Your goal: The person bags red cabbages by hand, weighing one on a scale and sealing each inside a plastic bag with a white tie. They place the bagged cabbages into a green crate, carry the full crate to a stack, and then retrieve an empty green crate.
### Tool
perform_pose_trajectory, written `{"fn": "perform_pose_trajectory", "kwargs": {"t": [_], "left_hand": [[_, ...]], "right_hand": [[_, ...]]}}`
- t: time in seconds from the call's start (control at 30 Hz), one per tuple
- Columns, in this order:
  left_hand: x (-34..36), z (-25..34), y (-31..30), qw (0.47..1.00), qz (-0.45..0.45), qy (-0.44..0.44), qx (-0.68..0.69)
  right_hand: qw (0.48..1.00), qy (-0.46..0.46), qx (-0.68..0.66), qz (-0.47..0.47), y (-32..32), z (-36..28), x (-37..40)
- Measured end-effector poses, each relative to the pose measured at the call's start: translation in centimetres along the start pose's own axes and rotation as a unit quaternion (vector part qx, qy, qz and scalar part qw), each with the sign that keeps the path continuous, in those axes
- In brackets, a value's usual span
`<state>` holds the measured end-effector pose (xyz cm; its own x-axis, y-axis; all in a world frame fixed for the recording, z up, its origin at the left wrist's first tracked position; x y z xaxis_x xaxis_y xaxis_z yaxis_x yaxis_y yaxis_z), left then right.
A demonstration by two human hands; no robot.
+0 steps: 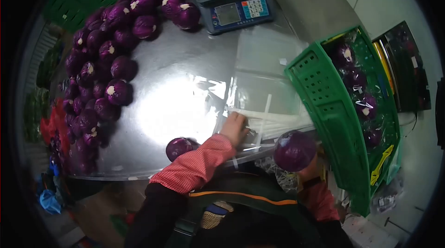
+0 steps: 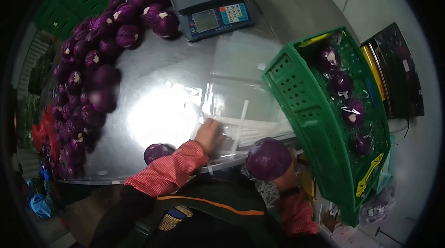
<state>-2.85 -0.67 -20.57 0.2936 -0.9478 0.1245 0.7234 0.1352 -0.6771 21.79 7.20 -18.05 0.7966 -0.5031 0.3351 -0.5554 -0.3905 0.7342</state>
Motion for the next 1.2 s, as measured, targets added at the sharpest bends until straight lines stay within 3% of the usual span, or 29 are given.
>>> {"fn": "perform_pose_trajectory", "kwargs": {"t": [0.1, 0.23, 0.33, 0.5, 0.6, 0.63, 0.7, 0.73, 0.8, 0.87, 0.9, 1.0, 1.07, 1.13, 1.2], "left_hand": [[-0.7, -0.9, 0.1, 0.998, -0.012, 0.057, -0.029], [-1.7, -0.5, -0.8, 0.994, -0.064, 0.070, -0.050], [-0.8, 0.3, -1.4, 0.993, 0.016, -0.101, -0.064], [0.2, -1.1, 0.5, 0.982, 0.148, -0.085, -0.085], [0.4, -2.2, 0.2, 0.988, 0.118, -0.088, 0.043], [0.8, -3.2, 0.4, 0.970, 0.116, -0.095, 0.189], [1.9, -4.5, 1.4, 0.874, 0.106, -0.100, 0.465], [2.6, -3.5, 0.0, 0.857, 0.115, -0.112, 0.489], [4.8, -1.0, -2.8, 0.821, 0.132, -0.138, 0.538], [5.6, 0.6, -3.7, 0.831, 0.133, -0.099, 0.531], [5.9, 0.9, -4.0, 0.832, 0.144, -0.086, 0.528], [6.9, -1.7, -6.6, 0.821, 0.232, -0.106, 0.510], [7.4, -4.1, -8.2, 0.803, 0.239, -0.078, 0.541], [8.2, -5.4, -9.0, 0.817, 0.248, -0.095, 0.512], [8.5, -6.4, -9.4, 0.815, 0.246, -0.117, 0.511]], "right_hand": [[0.985, 0.017, -0.171, 0.024, -0.3, 1.4, 2.3], [0.980, 0.086, -0.172, 0.053, -1.8, 3.1, 1.3], [0.986, 0.107, -0.118, 0.047, -1.4, 2.6, -0.7], [0.984, 0.131, -0.114, -0.030, 1.0, 2.2, -3.7], [0.988, 0.146, -0.034, -0.023, 3.1, 1.8, -5.9], [0.986, 0.152, -0.035, -0.059, 4.0, 2.1, -7.1], [0.986, 0.115, 0.096, -0.077, 5.2, 1.5, -9.4], [0.979, 0.094, 0.160, -0.087, 5.9, 1.3, -10.3], [0.939, 0.077, 0.333, -0.036, 6.0, 1.4, -11.4], [0.875, 0.107, 0.469, 0.058, 7.1, 1.8, -11.3], [0.798, 0.047, 0.601, 0.014, 9.3, 1.5, -12.1], [0.623, -0.059, 0.775, -0.082, 15.4, 1.7, -11.3], [0.589, -0.097, 0.802, -0.011, 16.0, 0.5, -12.7], [0.555, -0.159, 0.816, 0.037, 15.1, 0.2, -14.8], [0.550, -0.080, 0.830, -0.044, 15.0, 3.2, -18.0]]}}
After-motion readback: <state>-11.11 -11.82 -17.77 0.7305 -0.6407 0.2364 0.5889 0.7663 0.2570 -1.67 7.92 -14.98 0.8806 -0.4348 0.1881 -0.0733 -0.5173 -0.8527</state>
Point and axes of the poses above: each hand's wrist, its own x-axis away from the middle knuckle, its own y-axis out of the palm, z = x × y, the point moved 9 cm from there along -x, towards the middle knuckle, and after that the axes turned 9 degrees about -z, right-handed, at the moved point
